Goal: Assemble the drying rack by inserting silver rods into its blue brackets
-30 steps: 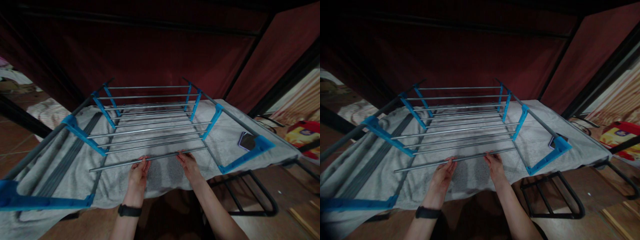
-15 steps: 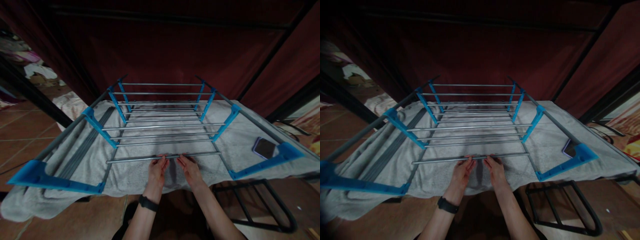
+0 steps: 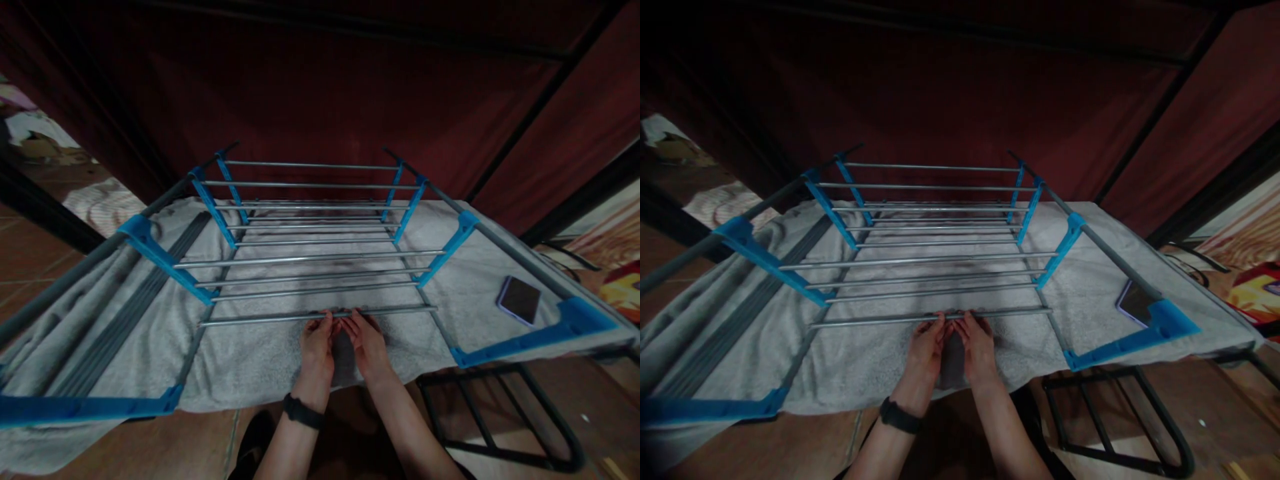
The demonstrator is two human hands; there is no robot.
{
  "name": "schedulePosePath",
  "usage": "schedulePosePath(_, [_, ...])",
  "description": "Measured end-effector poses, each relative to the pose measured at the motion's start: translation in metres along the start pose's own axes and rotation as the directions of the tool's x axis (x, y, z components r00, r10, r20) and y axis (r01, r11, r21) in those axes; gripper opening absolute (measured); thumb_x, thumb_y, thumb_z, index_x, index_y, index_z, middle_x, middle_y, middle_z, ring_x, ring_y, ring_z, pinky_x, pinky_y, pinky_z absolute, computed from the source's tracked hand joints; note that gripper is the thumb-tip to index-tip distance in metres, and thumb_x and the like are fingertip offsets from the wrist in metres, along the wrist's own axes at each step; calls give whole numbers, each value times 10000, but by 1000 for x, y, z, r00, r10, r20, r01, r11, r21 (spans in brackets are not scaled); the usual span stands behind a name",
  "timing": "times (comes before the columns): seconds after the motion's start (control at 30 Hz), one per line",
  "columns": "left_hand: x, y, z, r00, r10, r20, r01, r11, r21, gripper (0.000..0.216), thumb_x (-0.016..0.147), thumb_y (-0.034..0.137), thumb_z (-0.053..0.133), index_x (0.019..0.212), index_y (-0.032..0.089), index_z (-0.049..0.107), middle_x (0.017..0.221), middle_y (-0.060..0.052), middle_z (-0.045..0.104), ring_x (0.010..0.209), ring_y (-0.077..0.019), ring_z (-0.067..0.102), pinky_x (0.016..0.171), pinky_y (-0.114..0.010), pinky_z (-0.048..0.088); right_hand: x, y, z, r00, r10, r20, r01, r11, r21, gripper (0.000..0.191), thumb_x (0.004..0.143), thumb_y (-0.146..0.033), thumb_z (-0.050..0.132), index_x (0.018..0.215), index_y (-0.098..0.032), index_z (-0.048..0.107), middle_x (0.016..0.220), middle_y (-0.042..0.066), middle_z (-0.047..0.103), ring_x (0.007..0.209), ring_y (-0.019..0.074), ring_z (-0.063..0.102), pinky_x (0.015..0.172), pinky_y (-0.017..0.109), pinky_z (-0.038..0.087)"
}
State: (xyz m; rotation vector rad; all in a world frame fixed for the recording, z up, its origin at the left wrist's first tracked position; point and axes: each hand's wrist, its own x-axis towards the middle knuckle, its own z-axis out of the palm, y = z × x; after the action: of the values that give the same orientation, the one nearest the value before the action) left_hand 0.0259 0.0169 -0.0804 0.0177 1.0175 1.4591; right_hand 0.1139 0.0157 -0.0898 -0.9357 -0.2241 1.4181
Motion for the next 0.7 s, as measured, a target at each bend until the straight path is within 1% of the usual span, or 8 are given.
schedulePosePath(0.13, [-3, 2, 5, 999, -42, -1, 42, 999, -12, 135, 785, 70, 710, 701, 136, 628, 701, -35, 691, 641, -135, 680, 708, -267, 552, 1, -7, -3, 999, 32, -21, -32, 999, 15, 195, 694, -294, 801, 751, -228, 627, 796, 2, 727, 806, 168, 712, 809, 308, 599])
schedulePosePath(0.23, [-8, 2, 10, 998, -49, -30, 48, 999, -20, 139, 812, 32, 658, 731, 143, 634, 714, -34, 693, 645, -131, 679, 706, -260, 551, -1, -12, -4, 999, 42, -16, -42, 999, 24, 193, 699, -280, 798, 751, -226, 620, 810, -4, 722, 820, 163, 710, 833, 315, 597])
schedulePosePath(0.33, [-14, 8, 12, 997, -44, -59, 43, 999, -20, 149, 835, 27, 624, 754, 151, 636, 735, -32, 696, 661, -127, 679, 720, -260, 550, -4, -17, -5, 997, 71, -21, -71, 997, 31, 150, 724, -253, 771, 762, -219, 630, 817, 7, 721, 808, 162, 706, 814, 314, 602])
schedulePosePath(0.43, [-17, 19, 7, 998, -19, -62, 18, 1000, -10, 157, 848, 50, 617, 737, 160, 626, 739, -20, 690, 656, -113, 667, 739, -252, 544, -6, -23, -9, 995, 87, -50, -85, 996, 32, 112, 746, -220, 742, 754, -210, 631, 791, 20, 715, 777, 166, 701, 782, 315, 608])
schedulePosePath(0.57, [-17, 37, -5, 998, 40, -39, -40, 999, 18, 109, 824, 85, 660, 748, 161, 641, 754, -8, 689, 659, -104, 660, 768, -251, 539, -4, -37, -20, 997, 46, -60, -45, 999, 29, 110, 764, -223, 734, 763, -207, 626, 785, 17, 708, 785, 167, 696, 799, 330, 609])
schedulePosePath(0.63, [-17, 46, -10, 997, 67, -50, -67, 998, 15, 79, 817, 91, 671, 770, 152, 652, 755, -13, 692, 663, -99, 659, 770, -248, 540, -3, -46, -27, 998, 29, -63, -27, 999, 23, 85, 793, -237, 712, 788, -200, 636, 801, 22, 710, 800, 161, 695, 807, 325, 606])
schedulePosePath(0.7, [-17, 56, -14, 995, 82, -63, -83, 997, 0, 77, 826, 81, 660, 783, 145, 653, 744, -19, 690, 654, -92, 655, 756, -237, 542, -3, -54, -34, 997, 41, -68, -40, 999, 16, 60, 833, -235, 665, 794, -196, 643, 802, 28, 711, 798, 153, 693, 799, 312, 606])
